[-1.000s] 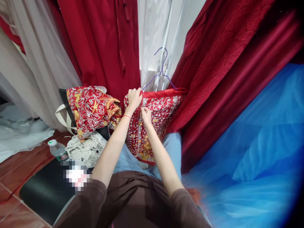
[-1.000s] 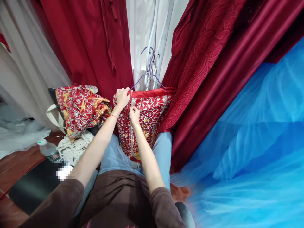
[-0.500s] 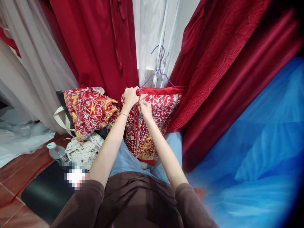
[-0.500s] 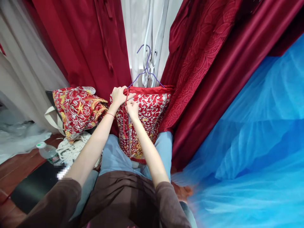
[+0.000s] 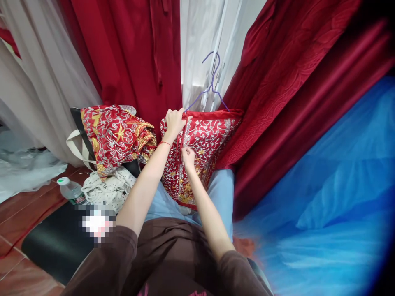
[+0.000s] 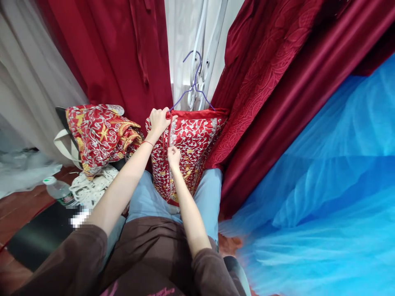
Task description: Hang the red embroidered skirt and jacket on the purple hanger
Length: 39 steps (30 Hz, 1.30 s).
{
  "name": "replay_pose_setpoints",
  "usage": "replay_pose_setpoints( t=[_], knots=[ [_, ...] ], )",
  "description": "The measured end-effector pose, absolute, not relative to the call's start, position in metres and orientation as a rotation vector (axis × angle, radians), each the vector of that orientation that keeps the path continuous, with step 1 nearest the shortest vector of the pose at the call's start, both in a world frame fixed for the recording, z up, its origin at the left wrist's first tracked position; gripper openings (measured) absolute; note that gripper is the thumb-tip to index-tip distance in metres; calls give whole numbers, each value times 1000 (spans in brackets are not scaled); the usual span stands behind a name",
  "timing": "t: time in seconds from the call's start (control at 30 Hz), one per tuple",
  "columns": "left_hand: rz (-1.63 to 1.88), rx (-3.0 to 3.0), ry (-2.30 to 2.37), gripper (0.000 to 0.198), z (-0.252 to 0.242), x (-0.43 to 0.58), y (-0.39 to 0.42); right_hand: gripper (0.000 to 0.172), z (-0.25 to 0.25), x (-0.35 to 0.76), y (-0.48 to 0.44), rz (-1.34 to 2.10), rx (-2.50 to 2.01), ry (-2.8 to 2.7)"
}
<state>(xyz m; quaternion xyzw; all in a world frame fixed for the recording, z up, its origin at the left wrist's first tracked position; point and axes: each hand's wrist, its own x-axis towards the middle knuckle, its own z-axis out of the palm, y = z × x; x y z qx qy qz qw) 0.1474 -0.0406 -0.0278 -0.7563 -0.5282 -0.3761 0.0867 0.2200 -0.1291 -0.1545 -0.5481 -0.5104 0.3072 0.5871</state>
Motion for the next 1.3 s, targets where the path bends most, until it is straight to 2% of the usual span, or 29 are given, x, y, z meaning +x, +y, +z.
replay_pose_setpoints(
  t=[0.13,0.23,0.33,0.43,0.57,0.73,0.9,1.07,1.3],
  knots=[
    [-1098,-2256,-1572,55,-27,146,-43,29,-190,210,-153,722,-1372,-1266],
    [-1087,-2246,-1542,55,-25,143,-44,30,-197,210,-152,723,-1432,-1353],
    [-1025,-2259,-1498,53,-22,137,-42,30,-184,229,-142,694,-1483,-1478],
    [-979,-2307,-1455,47,-19,130,-41,26,-151,262,-131,551,-1537,-1569],
    [-954,-2344,-1476,37,-15,124,-44,20,-81,312,-119,218,-1588,-1592],
    [-993,-2428,-1492,38,-12,119,-48,47,-13,376,-108,-766,-1815,-1764],
    [-1231,-2419,-1549,47,-18,105,-36,43,-6,429,-102,-927,-2037,-1977],
    [-1522,-2567,-1266,45,-27,81,-20,40,-10,456,-101,-981,-1944,-1945],
    [-2394,-2142,-1399,27,-51,75,-7,44,-10,479,-111,-937,-1911,-2065]
  ],
)
